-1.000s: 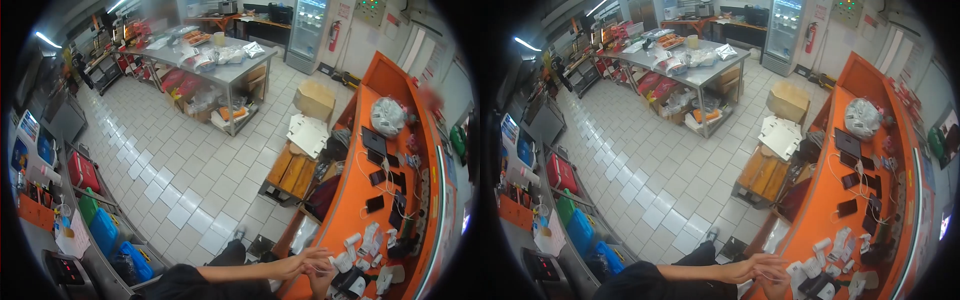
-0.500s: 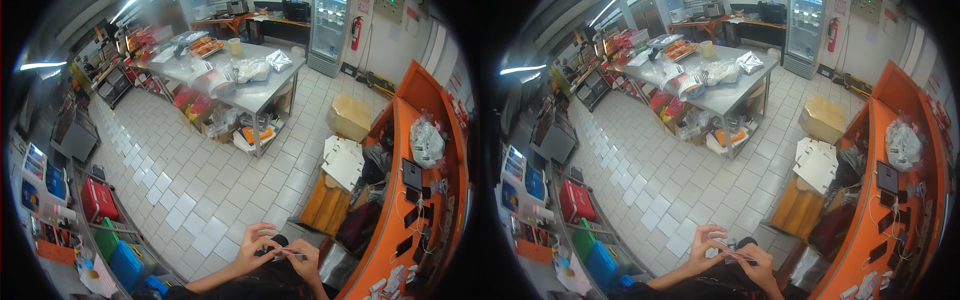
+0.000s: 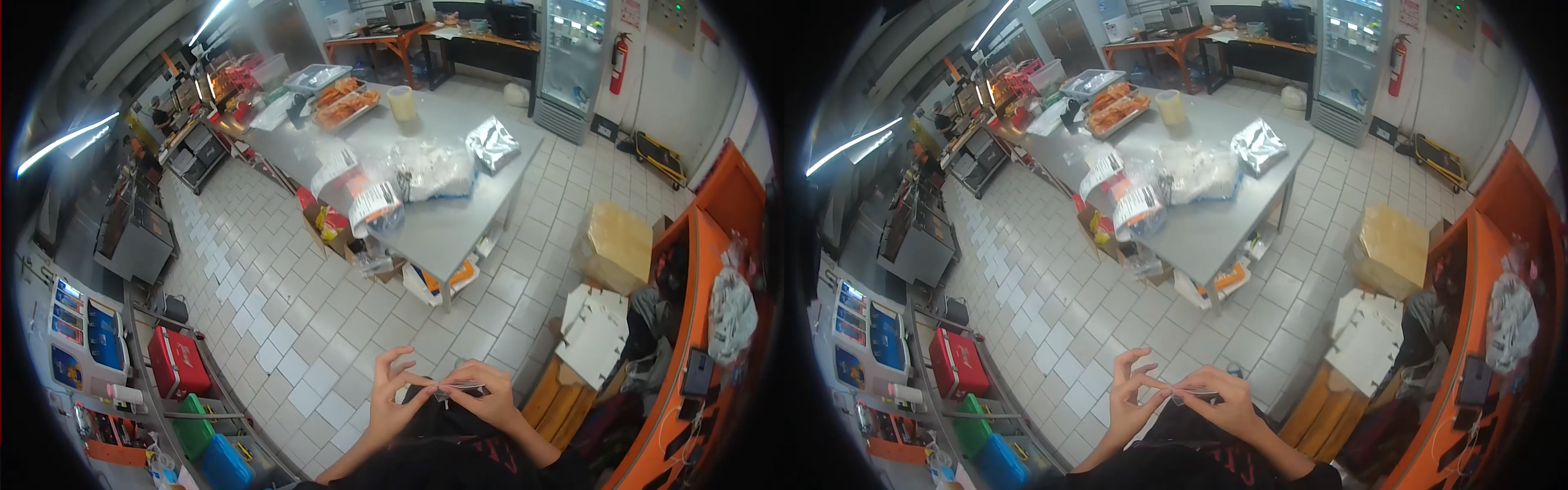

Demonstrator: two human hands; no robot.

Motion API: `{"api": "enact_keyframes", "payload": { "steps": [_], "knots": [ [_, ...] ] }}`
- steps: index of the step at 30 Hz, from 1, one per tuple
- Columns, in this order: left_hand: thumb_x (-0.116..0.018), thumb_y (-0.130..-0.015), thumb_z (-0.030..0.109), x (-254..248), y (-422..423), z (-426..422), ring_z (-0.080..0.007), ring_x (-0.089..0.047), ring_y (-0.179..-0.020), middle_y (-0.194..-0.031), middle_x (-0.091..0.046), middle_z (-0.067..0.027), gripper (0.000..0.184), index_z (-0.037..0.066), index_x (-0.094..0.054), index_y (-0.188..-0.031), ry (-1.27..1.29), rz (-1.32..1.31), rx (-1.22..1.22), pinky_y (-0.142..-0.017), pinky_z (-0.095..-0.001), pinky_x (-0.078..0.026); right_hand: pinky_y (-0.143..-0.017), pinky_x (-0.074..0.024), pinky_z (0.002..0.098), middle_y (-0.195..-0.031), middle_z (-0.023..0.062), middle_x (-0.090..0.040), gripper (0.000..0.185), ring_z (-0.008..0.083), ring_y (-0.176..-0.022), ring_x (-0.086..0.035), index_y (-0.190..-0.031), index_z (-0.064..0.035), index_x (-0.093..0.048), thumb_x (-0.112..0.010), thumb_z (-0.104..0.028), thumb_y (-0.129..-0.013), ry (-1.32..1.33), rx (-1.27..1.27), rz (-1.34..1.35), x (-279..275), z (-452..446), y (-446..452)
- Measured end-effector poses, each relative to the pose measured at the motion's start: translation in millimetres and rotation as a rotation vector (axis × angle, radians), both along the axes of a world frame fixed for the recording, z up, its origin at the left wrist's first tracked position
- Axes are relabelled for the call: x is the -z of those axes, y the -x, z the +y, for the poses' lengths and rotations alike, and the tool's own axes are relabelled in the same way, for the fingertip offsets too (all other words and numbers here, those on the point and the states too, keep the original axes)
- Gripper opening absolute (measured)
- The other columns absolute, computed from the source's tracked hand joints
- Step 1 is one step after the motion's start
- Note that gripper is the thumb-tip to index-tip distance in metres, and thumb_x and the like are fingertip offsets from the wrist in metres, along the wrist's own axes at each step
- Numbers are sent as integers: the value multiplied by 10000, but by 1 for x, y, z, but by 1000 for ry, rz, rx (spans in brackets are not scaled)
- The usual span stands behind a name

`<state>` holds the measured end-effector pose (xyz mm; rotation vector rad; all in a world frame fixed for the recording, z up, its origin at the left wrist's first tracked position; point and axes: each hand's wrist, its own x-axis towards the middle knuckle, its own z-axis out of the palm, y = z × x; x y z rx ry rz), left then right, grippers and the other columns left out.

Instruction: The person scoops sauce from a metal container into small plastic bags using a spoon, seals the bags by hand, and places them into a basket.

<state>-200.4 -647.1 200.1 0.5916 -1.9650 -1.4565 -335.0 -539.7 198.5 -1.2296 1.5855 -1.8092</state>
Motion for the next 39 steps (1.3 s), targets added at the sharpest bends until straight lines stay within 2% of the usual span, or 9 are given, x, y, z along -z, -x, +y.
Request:
{"api": "enact_keyframes", "payload": {
  "steps": [13, 18, 20, 21, 24, 29, 36, 38, 39],
  "knots": [
    [-719, -685, 14, 1, 80, -190, -265, -387, -1163, -1173, -388, -123, 94, 40, -644, -734, 16, 19, -18, -891, -418, -442, -631, -470, 264, -817, 70, -642, 145, 167, -741, -598, -834, -15, -652, -705, 0, -701, -47, 68, 59, 3, -187, 65],
    [-646, -798, 121, 19, 117, -243, -258, -447, -1102, -1086, -451, -119, 108, 47, -568, -794, 269, 145, 256, -861, -395, -451, -773, -423, 313, -849, 43, -623, 159, 199, -789, -581, -873, -33, -635, -695, -55, -728, -20, 278, 193, -3, -199, 79],
    [-708, -735, 15, 27, 131, -252, -294, -419, -1168, -1178, -380, -100, 138, 46, -591, -802, 57, -10, 390, -981, -481, -365, -778, -418, 309, -838, 41, -625, 153, 191, -787, -580, -871, -36, -637, -692, -51, -729, -50, 449, 156, -8, -189, 79],
    [-685, -739, -9, 18, 144, -253, -286, -440, -1125, -1167, -381, -116, 108, 19, -588, -779, 150, 34, 496, -845, -365, -457, -783, -413, 306, -827, 38, -626, 148, 184, -786, -579, -869, -39, -638, -690, -47, -730, -39, 462, 111, -11, -184, 80],
    [-679, -725, -24, 2, 168, -254, -288, -445, -1082, -1131, -382, -135, 112, 13, -580, -761, 293, 210, 682, -795, -345, -454, -749, -417, 292, -790, 48, -608, 89, 170, -769, -578, -817, -39, -634, -666, -102, -764, 20, 564, 17, -26, -170, 79],
    [-672, -755, 35, 1, 166, -268, -267, -427, -1084, -1118, -386, -137, 99, 15, -582, -791, 145, 211, 760, -870, -343, -404, -783, -418, 288, -808, 33, -637, 60, 156, -783, -585, -806, -20, -643, -671, -47, -760, -6, 656, 15, -37, -149, 73],
    [-639, -828, 166, 38, 128, -327, -257, -347, -1218, -1289, -348, -130, 245, 30, -539, -1006, -465, -121, 569, -1029, -427, -255, -725, -456, 300, -825, 81, -630, 111, 157, -777, -598, -855, 1, -634, -560, -82, -858, 1, 234, 14, -17, -206, 123],
    [-545, -879, 107, 87, 108, -358, -231, -506, -1013, -992, -484, -92, 117, 24, -494, -946, -358, 80, 391, -840, -380, -450, -706, -464, 312, -846, 107, -629, 161, 170, -786, -601, -901, 11, -621, -516, -110, -881, -159, 265, -48, -1, -250, 147],
    [-536, -871, 41, 80, 92, -353, -202, -529, -952, -1005, -491, -99, 102, 11, -505, -964, -343, -21, 261, -848, -326, -435, -693, -466, 314, -861, 118, -628, 186, 181, -787, -599, -924, 18, -611, -528, -141, -876, -226, 324, 110, 14, -278, 160]
  ]
}}
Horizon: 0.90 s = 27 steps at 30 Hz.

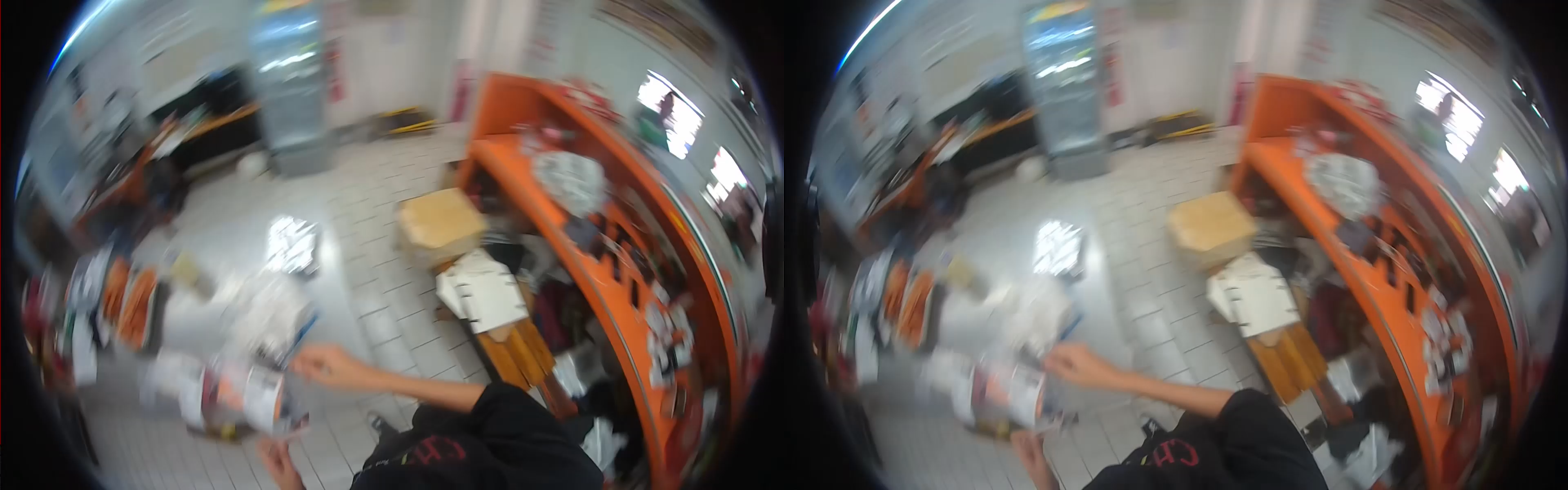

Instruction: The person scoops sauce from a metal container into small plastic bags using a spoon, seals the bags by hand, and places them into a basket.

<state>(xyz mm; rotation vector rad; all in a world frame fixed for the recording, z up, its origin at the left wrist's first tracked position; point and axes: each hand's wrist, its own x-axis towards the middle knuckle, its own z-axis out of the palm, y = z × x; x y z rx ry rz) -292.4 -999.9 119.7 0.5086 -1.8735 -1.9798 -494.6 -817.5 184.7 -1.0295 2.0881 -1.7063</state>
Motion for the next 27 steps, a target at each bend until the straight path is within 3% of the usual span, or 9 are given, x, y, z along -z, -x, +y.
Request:
{"api": "enact_keyframes", "payload": {
  "steps": [1, 6, 8, 11, 12, 17, 20, 25, 27],
  "knots": [
    [-454, -935, 118, 14, -18, 0, -183, -576, -897, -958, -576, -91, 141, 13, -422, -1023, 243, -19, -63, -821, -307, -425, -680, -467, 316, -875, 129, -628, 221, 192, -787, -597, -947, 26, -600, -540, -172, -871, -68, 32, 157, 20, -31, 10],
    [-475, -920, 89, 96, -104, 8, -150, -580, -726, -755, -576, -78, 94, 1, -441, -916, 226, -360, -347, -664, -264, -435, -691, -487, 420, -963, 196, -580, 588, 338, -858, -598, -1195, 27, -472, -623, -384, -803, -127, 195, 467, 126, -194, 41],
    [-484, -917, 113, 157, -166, 27, -170, -606, -731, -776, -613, -99, 140, -13, -428, -942, 219, -606, -442, -678, -267, -462, -663, -488, 432, -923, 157, -579, 440, 355, -814, -598, -1083, 7, -544, -613, -329, -807, -563, 59, 349, 121, -217, 38],
    [-520, -886, 113, 268, -277, 91, -260, -640, -881, -863, -629, -193, 218, -31, -382, -975, -274, -457, -751, -780, -301, -504, -633, -486, 424, -903, 128, -572, 253, 347, -766, -597, -936, -11, -589, -590, -228, -804, -543, -84, 501, 127, -236, 41],
    [-529, -866, 92, 238, -283, 113, -276, -642, -878, -875, -629, -212, 215, -2, -363, -964, -74, -943, -696, -783, -302, -502, -633, -486, 424, -903, 128, -572, 253, 347, -766, -597, -936, -11, -589, -590, -228, -804, -531, -104, 499, 114, -234, 39],
    [-545, -834, 93, 270, -330, 184, -256, -641, -846, -877, -640, -189, 159, 1, -463, -935, -53, -1280, -522, -771, -316, -496, -575, -445, 377, -811, 117, -531, 128, 292, -684, -574, -817, -15, -557, -547, 56, -710, -28, -134, 481, 0, -125, 57],
    [-555, -814, 94, 277, -310, 183, -244, -641, -827, -879, -647, -175, 140, 3, -523, -917, -25, -1252, -483, -764, -324, -493, -531, -465, 265, -736, 51, -573, 76, 145, -551, -558, -864, 2, -589, -562, -54, -821, -102, -83, -36, -77, -10, 124],
    [-571, -782, 94, 295, -232, 144, -224, -641, -795, -882, -658, -151, 146, 7, -622, -887, 58, -990, -498, -752, -337, -487, -413, -383, 189, -705, 41, -578, 109, 87, -466, -543, -870, 12, -603, -547, -79, -850, -190, 202, 25, -141, 214, 184],
    [-583, -749, 126, 319, -183, 113, -250, -626, -777, -885, -674, -78, 147, 100, -721, -791, 646, -1048, -107, -704, -375, -460, -403, -353, 188, -725, 22, -542, 83, 72, -473, -509, -803, 16, -590, -528, -35, -826, -248, 330, 164, -162, 301, 193]
  ]
}}
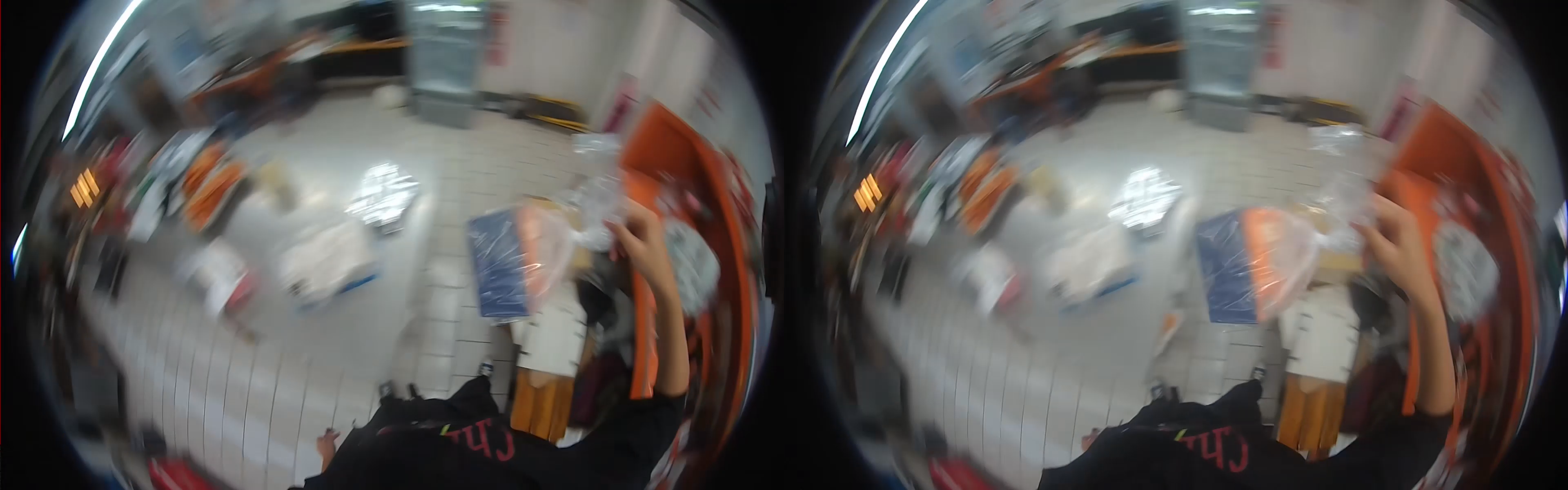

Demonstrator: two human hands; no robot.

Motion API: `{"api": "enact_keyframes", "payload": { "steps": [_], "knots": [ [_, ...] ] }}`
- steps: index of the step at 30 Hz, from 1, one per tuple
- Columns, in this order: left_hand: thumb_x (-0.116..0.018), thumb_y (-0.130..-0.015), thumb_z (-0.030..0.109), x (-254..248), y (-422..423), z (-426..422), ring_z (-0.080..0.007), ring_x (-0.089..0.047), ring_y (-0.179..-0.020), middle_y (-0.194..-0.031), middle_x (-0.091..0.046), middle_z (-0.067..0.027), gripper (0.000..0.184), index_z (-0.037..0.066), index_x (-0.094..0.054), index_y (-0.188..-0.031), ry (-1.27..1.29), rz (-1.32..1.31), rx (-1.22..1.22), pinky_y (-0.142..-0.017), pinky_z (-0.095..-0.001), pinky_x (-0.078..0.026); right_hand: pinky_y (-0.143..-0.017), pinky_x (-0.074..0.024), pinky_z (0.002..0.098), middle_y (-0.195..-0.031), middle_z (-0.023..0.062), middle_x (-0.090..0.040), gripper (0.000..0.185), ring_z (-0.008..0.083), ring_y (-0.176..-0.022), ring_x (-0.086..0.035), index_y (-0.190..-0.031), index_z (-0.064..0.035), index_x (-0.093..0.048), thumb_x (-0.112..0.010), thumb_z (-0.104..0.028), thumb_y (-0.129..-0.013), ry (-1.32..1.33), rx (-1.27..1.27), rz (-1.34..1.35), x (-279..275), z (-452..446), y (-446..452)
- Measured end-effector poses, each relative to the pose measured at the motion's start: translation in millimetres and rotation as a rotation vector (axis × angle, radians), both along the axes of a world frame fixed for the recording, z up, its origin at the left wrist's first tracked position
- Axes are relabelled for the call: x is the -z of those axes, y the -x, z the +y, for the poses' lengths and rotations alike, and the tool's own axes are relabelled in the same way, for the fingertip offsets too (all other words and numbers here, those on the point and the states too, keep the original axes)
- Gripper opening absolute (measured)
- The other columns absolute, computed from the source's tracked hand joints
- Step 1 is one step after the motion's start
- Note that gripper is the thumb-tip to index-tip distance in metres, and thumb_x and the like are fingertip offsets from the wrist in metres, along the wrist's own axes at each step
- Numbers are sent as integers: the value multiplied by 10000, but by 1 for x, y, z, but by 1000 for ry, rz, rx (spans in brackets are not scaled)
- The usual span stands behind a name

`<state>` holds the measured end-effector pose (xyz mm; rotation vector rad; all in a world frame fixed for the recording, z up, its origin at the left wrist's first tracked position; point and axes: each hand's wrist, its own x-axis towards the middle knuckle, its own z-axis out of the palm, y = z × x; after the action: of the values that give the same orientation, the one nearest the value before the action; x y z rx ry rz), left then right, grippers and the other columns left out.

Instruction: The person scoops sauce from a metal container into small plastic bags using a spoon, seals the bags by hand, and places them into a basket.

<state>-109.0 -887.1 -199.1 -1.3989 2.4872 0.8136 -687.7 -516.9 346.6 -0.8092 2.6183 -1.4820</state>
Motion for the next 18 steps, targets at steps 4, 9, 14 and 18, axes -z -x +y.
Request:
{"api": "enact_keyframes", "payload": {
  "steps": [4, 9, 14, 18],
  "knots": [
    [-589, -761, 177, 10, 198, 9, -302, -595, -763, -852, -675, -51, 141, 155, -717, -814, -94, 152, 149, -704, -385, -443, -613, -400, 376, -754, 168, -512, 99, 281, -660, -503, -746, 56, -509, -539, -32, -712, -468, 343, 482, -1, 200, 35],
    [-589, -764, 207, -68, 427, 137, -300, -596, -766, -850, -672, -62, 145, 152, -715, -812, -170, 297, 388, -717, -390, -441, -691, -428, 477, -858, 185, -564, 121, 364, -803, -565, -826, -22, -574, -491, -100, -787, -797, 1019, 790, -39, 456, 84],
    [-589, -767, 236, -119, 518, 217, -298, -596, -768, -848, -669, -74, 158, 148, -712, -810, -128, 335, 482, -730, -396, -440, -668, -433, 468, -791, 232, -566, 133, 387, -766, -565, -804, -26, -618, -524, -113, -770, -826, 1412, 969, -120, 675, 125],
    [-589, -770, 259, -120, 529, 226, -297, -597, -770, -847, -667, -83, 171, 144, -711, -808, -33, 253, 442, -741, -400, -439, -587, -447, 455, -643, 186, -611, 132, 358, -585, -582, -687, -30, -671, -594, -133, -656, -846, 1519, 1021, -103, 875, 138]
  ]
}}
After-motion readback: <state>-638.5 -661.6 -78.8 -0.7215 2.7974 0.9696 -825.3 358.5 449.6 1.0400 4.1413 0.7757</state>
